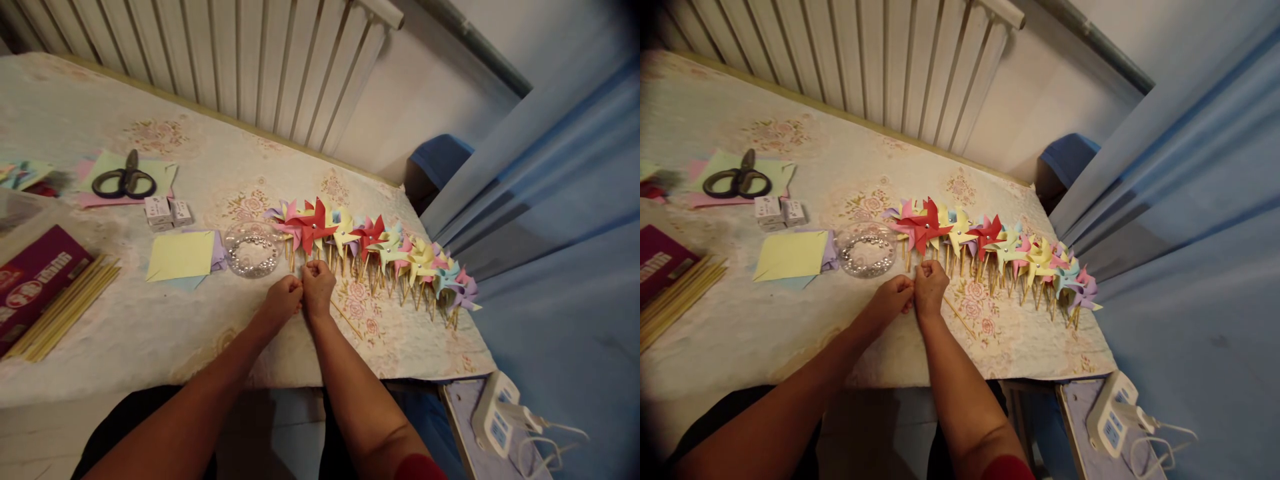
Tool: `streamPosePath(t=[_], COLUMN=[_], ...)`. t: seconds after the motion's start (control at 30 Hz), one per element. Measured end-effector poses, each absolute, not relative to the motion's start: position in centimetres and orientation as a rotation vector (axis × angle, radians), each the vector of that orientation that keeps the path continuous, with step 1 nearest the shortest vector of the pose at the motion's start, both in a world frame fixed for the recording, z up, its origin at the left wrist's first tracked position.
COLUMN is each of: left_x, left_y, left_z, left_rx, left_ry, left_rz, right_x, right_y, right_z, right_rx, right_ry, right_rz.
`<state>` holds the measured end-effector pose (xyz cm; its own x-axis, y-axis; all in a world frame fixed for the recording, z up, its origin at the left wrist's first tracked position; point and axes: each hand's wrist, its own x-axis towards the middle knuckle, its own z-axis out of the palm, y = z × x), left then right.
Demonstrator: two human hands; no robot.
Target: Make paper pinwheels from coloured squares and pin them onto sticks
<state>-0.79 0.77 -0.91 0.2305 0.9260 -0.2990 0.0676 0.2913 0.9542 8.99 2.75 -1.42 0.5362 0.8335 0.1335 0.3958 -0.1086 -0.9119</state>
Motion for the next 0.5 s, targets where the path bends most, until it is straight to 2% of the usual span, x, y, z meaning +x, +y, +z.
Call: streamPosePath(t=[0.5], left_x=[-0.70], left_y=[0.76], left_z=[-0.74], left_rx=[1.095], left_ry=[1.198], left_rz=[0.789], right_x=[9.30], right_y=[3.47], right_z=[-2.29], right_rx=[-1.724], right_ry=[-1.097], right_rz=[0.502])
